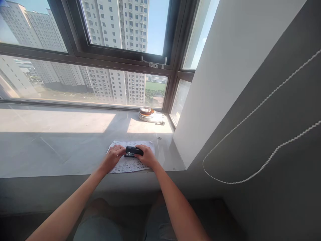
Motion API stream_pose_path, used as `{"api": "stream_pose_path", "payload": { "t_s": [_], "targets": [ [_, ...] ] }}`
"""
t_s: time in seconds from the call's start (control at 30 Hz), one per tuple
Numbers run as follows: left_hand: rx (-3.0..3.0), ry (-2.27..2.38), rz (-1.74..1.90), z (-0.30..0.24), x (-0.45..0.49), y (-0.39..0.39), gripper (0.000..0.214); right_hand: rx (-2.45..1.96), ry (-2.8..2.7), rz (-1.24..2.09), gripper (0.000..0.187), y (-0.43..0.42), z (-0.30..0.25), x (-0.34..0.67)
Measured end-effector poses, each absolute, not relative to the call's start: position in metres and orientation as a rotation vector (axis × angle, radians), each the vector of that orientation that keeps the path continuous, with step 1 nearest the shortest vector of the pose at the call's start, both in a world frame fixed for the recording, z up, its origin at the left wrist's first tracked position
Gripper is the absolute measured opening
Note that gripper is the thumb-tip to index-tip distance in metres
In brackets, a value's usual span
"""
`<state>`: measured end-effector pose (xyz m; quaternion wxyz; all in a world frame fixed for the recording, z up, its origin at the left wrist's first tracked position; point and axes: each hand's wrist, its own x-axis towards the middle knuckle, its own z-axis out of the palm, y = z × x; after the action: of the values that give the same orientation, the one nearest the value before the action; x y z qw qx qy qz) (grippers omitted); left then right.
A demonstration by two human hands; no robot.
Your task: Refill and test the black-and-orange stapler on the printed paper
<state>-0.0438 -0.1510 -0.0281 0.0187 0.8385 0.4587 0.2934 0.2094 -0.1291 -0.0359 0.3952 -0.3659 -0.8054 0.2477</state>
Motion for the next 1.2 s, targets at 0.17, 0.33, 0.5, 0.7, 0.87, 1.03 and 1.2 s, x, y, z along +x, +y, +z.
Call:
{"api": "stream_pose_path", "payload": {
  "t_s": [0.17, 0.33, 0.5, 0.7, 0.87, 1.03, 1.2],
  "targets": [
    [2.624, 1.486, 0.897, -0.027, -0.043, -0.153, 0.021, -0.944, -2.049, 0.625, 0.039, -0.130, -0.034, 0.210],
    [2.641, 1.495, 0.883, -0.026, -0.043, -0.153, 0.022, -0.947, -2.054, 0.623, 0.040, -0.130, -0.033, 0.210],
    [2.610, 1.496, 0.888, -0.030, -0.044, -0.151, 0.023, -0.955, -2.053, 0.644, 0.039, -0.130, -0.032, 0.210],
    [2.579, 1.527, 0.893, -0.032, -0.045, -0.150, 0.019, -0.949, -2.047, 0.646, 0.038, -0.130, -0.031, 0.210],
    [2.542, 1.541, 0.918, -0.032, -0.046, -0.147, 0.020, -0.958, -2.052, 0.647, 0.040, -0.131, -0.030, 0.210],
    [2.421, 1.619, 1.030, -0.030, -0.053, -0.151, 0.022, -0.952, -2.064, 0.630, 0.041, -0.129, -0.033, 0.210],
    [1.942, 1.780, 1.122, -0.028, -0.058, -0.172, 0.034, -0.967, -2.028, 0.684, 0.040, -0.127, -0.035, 0.210]
  ]
}}
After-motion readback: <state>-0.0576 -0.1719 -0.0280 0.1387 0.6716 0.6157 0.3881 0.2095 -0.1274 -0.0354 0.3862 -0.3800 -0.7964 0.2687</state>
